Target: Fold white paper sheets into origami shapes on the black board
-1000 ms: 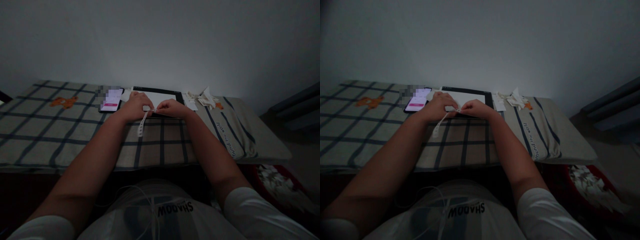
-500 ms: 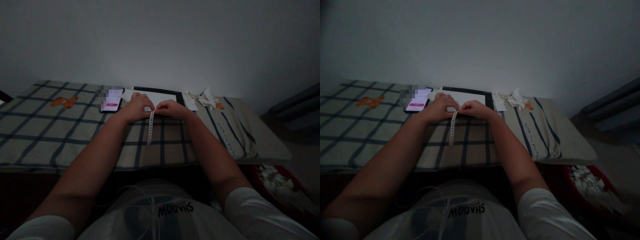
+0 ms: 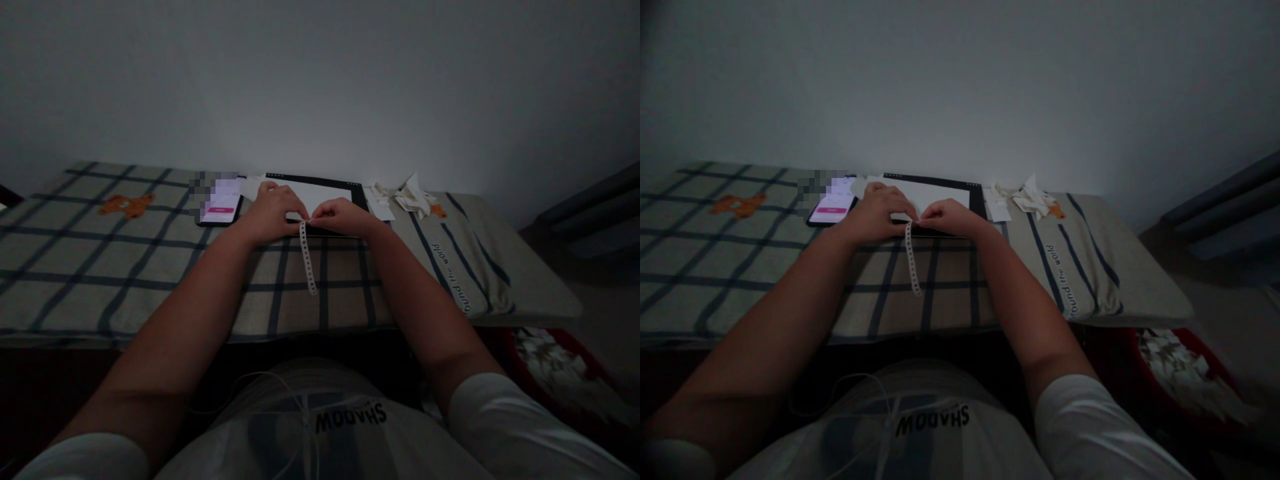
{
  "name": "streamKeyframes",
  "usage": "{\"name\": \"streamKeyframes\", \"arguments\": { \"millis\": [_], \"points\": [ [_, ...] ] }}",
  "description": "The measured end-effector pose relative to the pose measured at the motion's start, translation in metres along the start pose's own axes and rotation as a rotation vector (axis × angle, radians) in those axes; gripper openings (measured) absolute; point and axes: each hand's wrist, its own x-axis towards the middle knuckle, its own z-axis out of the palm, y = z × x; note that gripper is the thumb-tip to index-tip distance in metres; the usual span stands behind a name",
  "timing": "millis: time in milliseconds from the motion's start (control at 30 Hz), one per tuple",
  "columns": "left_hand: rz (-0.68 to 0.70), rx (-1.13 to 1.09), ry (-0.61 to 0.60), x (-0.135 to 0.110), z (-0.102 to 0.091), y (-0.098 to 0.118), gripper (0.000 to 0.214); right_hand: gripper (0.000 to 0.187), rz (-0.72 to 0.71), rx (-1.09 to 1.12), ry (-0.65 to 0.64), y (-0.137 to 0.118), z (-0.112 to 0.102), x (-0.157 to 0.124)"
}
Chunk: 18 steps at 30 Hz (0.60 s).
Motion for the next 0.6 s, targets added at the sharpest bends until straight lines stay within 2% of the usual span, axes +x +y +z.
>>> {"name": "streamKeyframes", "arguments": {
  "millis": [200,467,600],
  "points": [
    [0.003,-0.014,-0.004,0.0003,-0.0001,0.0003,0.018,0.032,0.030,0.020,0.010,0.0003,0.0011,-0.0003],
    [0.010,-0.021,-0.023,0.0004,0.0018,-0.0009,0.023,0.032,-0.052,0.008,0.002,-0.0009,0.0015,0.0008],
    [-0.006,-0.018,0.006,-0.0001,0.0005,0.0000,0.024,0.034,-0.020,0.021,0.001,-0.0008,-0.0013,-0.0005]
  ]
}}
